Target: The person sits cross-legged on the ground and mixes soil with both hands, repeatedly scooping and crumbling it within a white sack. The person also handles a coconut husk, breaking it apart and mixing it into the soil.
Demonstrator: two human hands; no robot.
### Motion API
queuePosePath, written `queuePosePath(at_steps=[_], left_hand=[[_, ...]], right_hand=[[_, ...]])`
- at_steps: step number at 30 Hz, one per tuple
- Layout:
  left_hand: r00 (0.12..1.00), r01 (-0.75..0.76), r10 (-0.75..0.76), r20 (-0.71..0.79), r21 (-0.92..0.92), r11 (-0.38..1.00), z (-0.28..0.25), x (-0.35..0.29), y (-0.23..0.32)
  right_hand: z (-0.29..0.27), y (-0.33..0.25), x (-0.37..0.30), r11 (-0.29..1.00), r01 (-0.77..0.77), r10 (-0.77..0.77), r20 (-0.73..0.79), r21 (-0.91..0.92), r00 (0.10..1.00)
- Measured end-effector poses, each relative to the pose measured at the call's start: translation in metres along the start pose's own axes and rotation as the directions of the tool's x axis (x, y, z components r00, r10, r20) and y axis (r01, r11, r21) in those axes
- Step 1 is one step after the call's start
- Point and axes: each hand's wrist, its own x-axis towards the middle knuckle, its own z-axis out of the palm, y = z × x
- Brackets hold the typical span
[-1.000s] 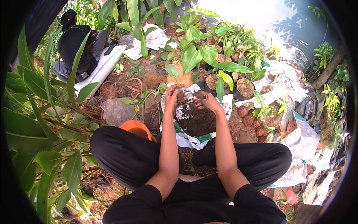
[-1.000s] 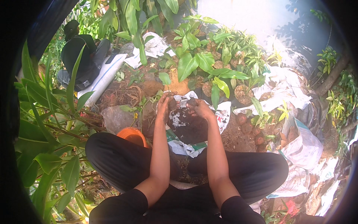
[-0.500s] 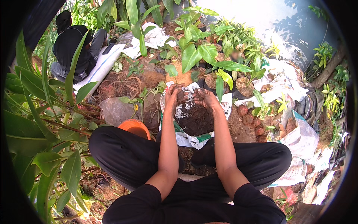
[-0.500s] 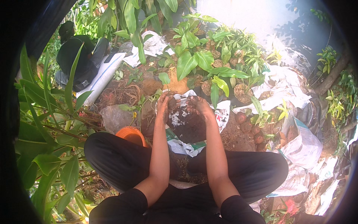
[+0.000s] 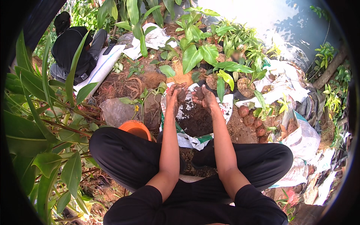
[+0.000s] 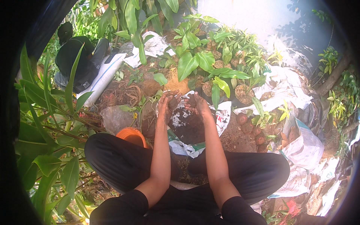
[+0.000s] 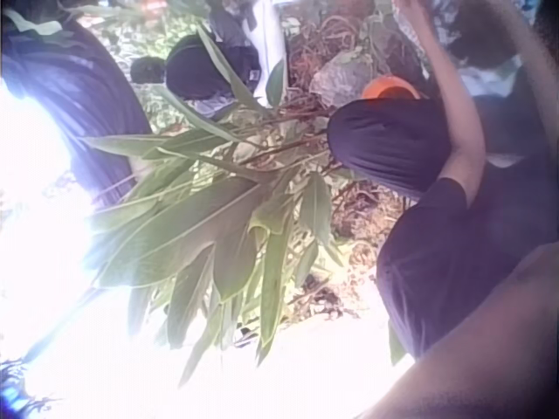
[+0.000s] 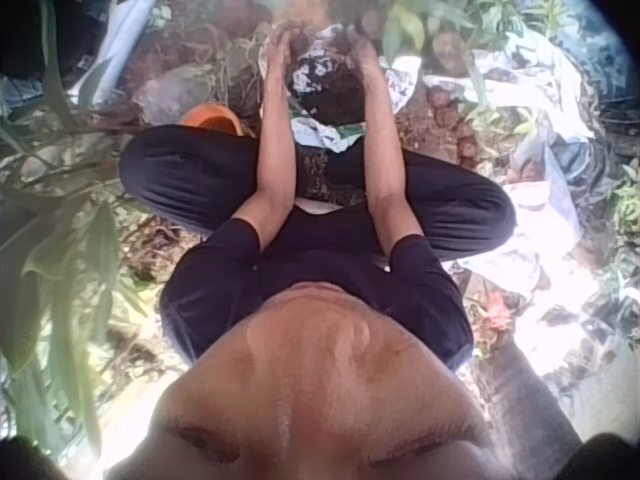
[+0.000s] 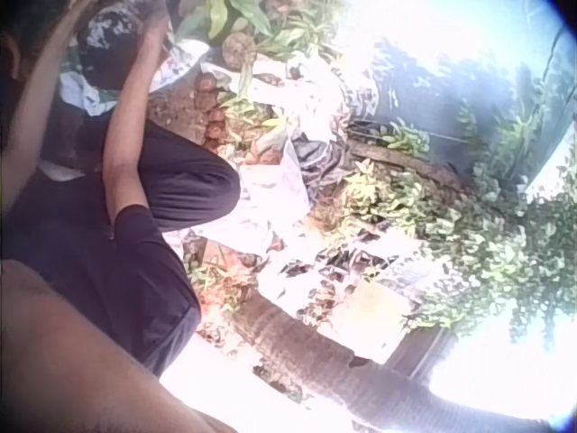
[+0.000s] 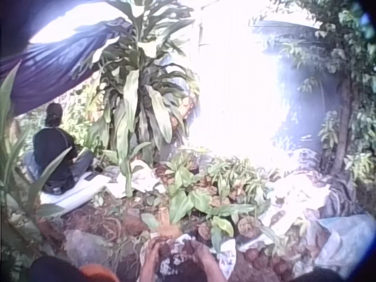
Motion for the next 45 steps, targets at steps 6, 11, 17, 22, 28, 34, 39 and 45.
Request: queuePosePath(at_steps=[6,11,17,22,28,34,39,45], left_hand=[[0.999,0.002,-0.001,0.05,-0.028,1.0,0.003,-0.002,0.001],[0.997,0.076,-0.072,0.036,-0.11,0.991,0.008,-0.004,0.002],[0.993,0.106,-0.092,0.07,-0.236,0.966,0.018,-0.005,0.003],[0.991,0.13,-0.114,0.075,-0.255,0.958,0.02,-0.005,0.003],[0.997,0.064,-0.056,0.056,-0.147,0.987,0.021,-0.007,0.001],[0.994,0.046,-0.033,-0.1,0.13,0.991,0.03,-0.008,-0.001],[0.986,-0.025,0.069,-0.149,0.28,0.96,0.031,-0.004,-0.006],[0.999,0.051,-0.047,-0.027,0.154,0.987,0.043,-0.016,0.003]], right_hand=[[0.009,0.007,-0.001,0.987,0.101,-0.123,-0.179,-0.128,0.976],[0.013,0.006,0.005,0.98,0.197,-0.189,-0.161,0.034,0.969],[0.025,0.009,0.003,0.942,0.322,-0.333,-0.14,-0.098,0.932],[0.03,0.011,0.004,0.845,0.453,-0.496,-0.1,-0.284,0.863],[0.071,0.018,-0.019,0.58,0.543,-0.64,0.074,-0.608,0.765],[0.079,0.033,-0.021,0.178,0.639,-0.783,0.286,-0.749,0.553],[0.074,0.022,-0.024,0.342,0.645,-0.774,0.185,-0.684,0.606],[0.05,-0.008,-0.017,0.776,0.461,-0.555,-0.119,-0.431,0.823]])
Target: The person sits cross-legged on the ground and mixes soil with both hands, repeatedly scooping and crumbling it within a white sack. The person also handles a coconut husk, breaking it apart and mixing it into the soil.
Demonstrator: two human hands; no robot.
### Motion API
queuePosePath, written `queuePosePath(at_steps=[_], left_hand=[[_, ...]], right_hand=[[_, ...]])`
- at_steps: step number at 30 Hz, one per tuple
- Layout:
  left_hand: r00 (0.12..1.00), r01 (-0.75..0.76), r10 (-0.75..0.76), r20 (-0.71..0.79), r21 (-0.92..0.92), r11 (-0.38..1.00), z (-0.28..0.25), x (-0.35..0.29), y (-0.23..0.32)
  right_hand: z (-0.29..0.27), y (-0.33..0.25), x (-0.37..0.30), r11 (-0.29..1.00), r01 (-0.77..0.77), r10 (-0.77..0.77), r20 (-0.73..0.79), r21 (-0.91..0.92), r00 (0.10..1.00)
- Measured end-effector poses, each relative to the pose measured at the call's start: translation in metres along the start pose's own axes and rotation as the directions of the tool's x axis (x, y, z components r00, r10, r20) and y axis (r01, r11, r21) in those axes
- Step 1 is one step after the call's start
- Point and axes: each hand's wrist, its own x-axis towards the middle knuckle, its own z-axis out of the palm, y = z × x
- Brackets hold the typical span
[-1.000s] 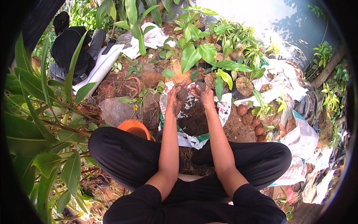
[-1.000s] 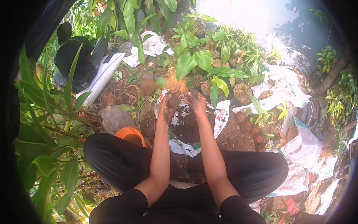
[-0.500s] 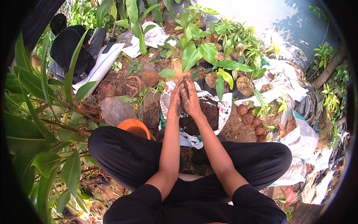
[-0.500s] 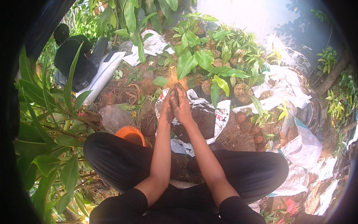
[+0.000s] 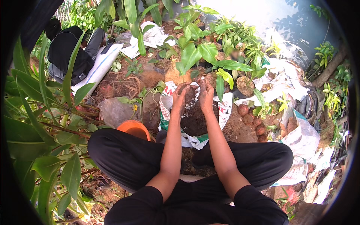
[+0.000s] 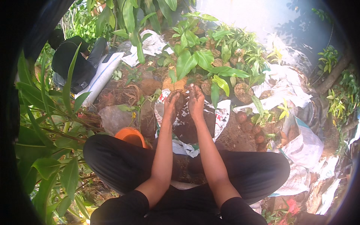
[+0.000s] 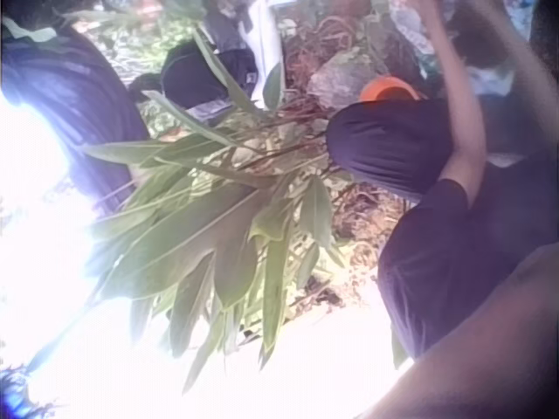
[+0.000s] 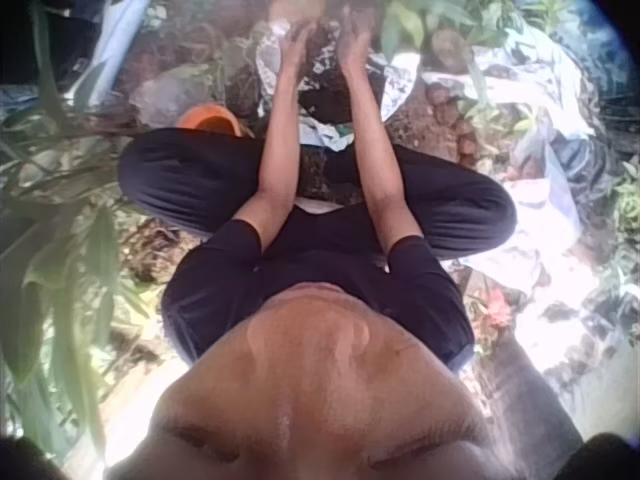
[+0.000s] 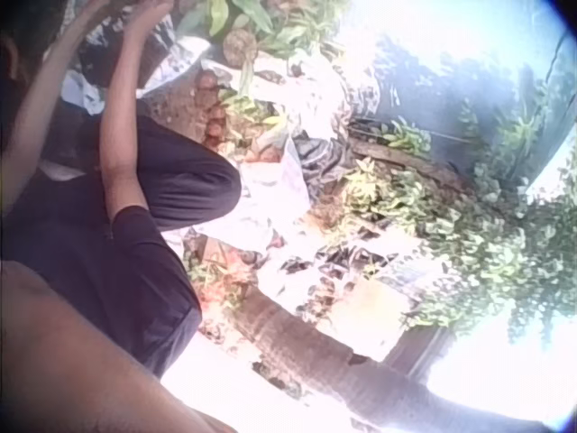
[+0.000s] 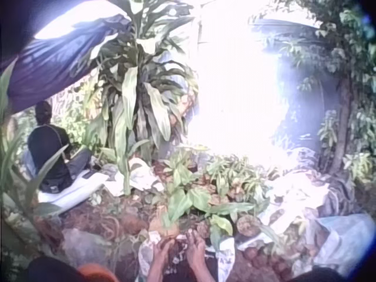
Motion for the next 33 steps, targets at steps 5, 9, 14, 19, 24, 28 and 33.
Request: queuePosePath(at_steps=[5,9,14,19,24,28,33], left_hand=[[0.989,0.096,-0.094,0.115,-0.008,0.995,0.005,0.001,-0.01],[0.992,-0.101,0.102,0.08,-0.01,0.995,0.003,0.011,-0.036],[0.949,-0.085,0.078,-0.307,-0.007,0.996,0.027,0.008,-0.03],[0.916,-0.086,0.122,-0.381,0.11,0.99,0.028,0.0,-0.028],[0.929,-0.116,0.109,-0.353,0.003,0.993,0.033,-0.012,-0.035],[0.954,-0.113,0.095,-0.286,-0.048,0.992,0.017,0.0,-0.038],[0.968,0.149,-0.215,-0.13,-0.392,0.908,0.002,0.009,-0.018]], right_hand=[[-0.007,0.032,0.012,0.966,0.215,-0.224,-0.045,-0.145,0.974],[0.008,0.021,0.003,0.962,0.211,-0.222,-0.047,-0.173,0.974],[0.02,-0.023,-0.013,0.987,-0.111,0.117,0.042,-0.113,0.992],[0.021,-0.017,-0.023,0.988,-0.103,0.106,0.023,-0.114,0.994],[0.019,0.002,-0.027,0.997,-0.073,0.073,-0.064,0.018,0.995],[0.026,0.004,-0.024,0.991,-0.135,0.136,-0.067,0.023,0.988],[0.021,-0.01,-0.012,0.984,-0.18,0.179,0.153,-0.007,0.972]])
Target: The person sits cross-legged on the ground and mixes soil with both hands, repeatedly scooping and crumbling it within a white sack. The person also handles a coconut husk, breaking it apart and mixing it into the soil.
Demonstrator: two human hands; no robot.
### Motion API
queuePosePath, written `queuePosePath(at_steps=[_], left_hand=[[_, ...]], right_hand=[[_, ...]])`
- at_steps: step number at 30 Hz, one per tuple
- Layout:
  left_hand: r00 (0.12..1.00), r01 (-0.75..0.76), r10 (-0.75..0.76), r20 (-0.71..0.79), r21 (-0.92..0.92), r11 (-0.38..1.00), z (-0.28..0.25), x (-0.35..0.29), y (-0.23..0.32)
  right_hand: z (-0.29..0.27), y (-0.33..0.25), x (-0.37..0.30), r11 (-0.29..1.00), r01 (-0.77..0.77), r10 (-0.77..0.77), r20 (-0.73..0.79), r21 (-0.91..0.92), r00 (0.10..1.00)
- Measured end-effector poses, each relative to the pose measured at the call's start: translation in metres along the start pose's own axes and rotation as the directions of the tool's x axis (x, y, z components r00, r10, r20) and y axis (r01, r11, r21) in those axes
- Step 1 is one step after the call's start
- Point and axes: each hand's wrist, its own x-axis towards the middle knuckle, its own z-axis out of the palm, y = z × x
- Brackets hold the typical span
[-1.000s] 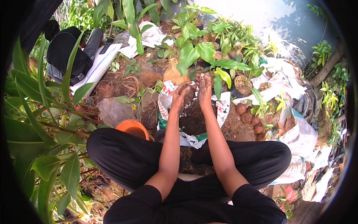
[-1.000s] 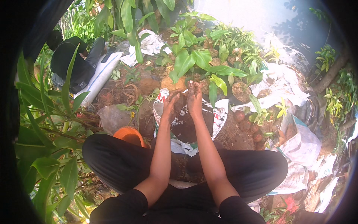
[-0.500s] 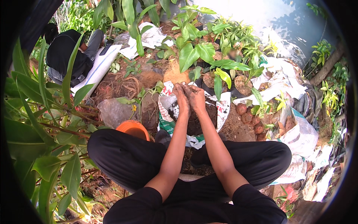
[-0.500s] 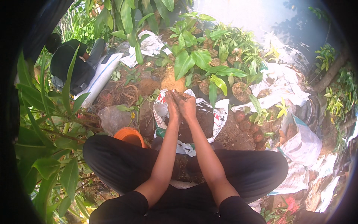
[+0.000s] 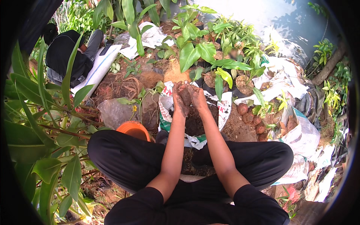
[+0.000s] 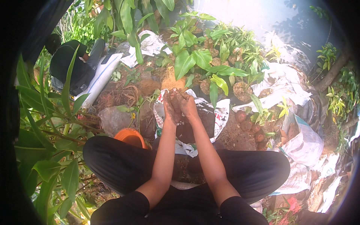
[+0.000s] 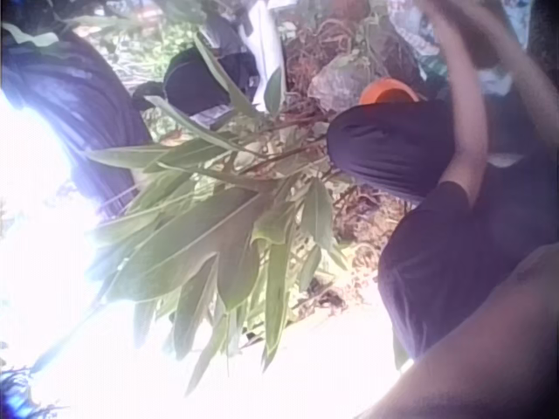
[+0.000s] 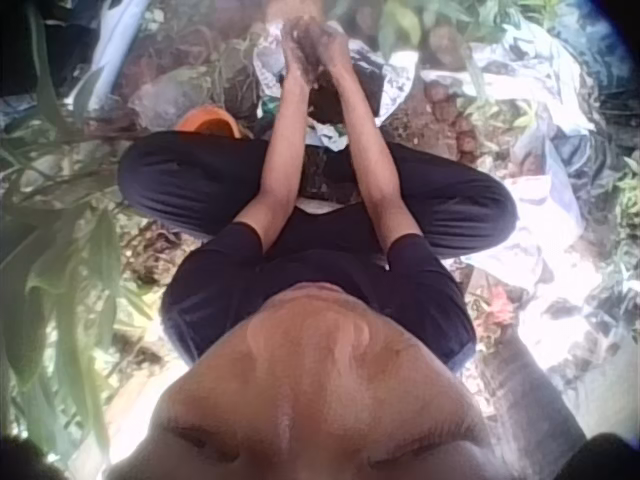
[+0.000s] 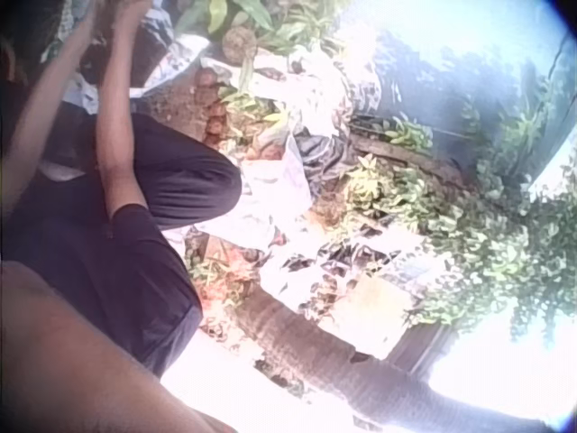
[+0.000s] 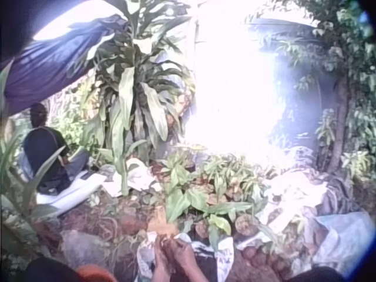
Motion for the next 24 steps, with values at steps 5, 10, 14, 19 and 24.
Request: queuePosePath(at_steps=[5,10,14,19,24], left_hand=[[0.946,0.278,-0.262,0.19,-0.063,0.959,0.008,-0.014,0.012],[0.997,0.062,-0.069,-0.041,-0.169,0.984,0.003,-0.008,-0.006],[0.92,-0.285,0.225,-0.32,-0.156,0.946,-0.02,0.008,-0.017],[0.916,-0.285,0.236,-0.323,-0.113,0.952,-0.003,-0.001,-0.017],[0.94,-0.28,0.207,-0.272,-0.264,0.923,-0.001,0.003,-0.016]], right_hand=[[-0.012,0.004,0.004,0.89,0.369,-0.356,0.098,-0.268,0.929],[-0.004,0.021,0.0,0.992,0.101,-0.091,0.117,-0.08,0.989],[0.01,0.025,-0.004,0.996,0.024,-0.035,0.126,0.09,0.991],[0.009,0.013,-0.008,0.993,0.03,-0.039,0.079,0.11,0.996],[0.001,-0.015,-0.006,0.997,-0.058,0.059,-0.026,0.044,0.998]])
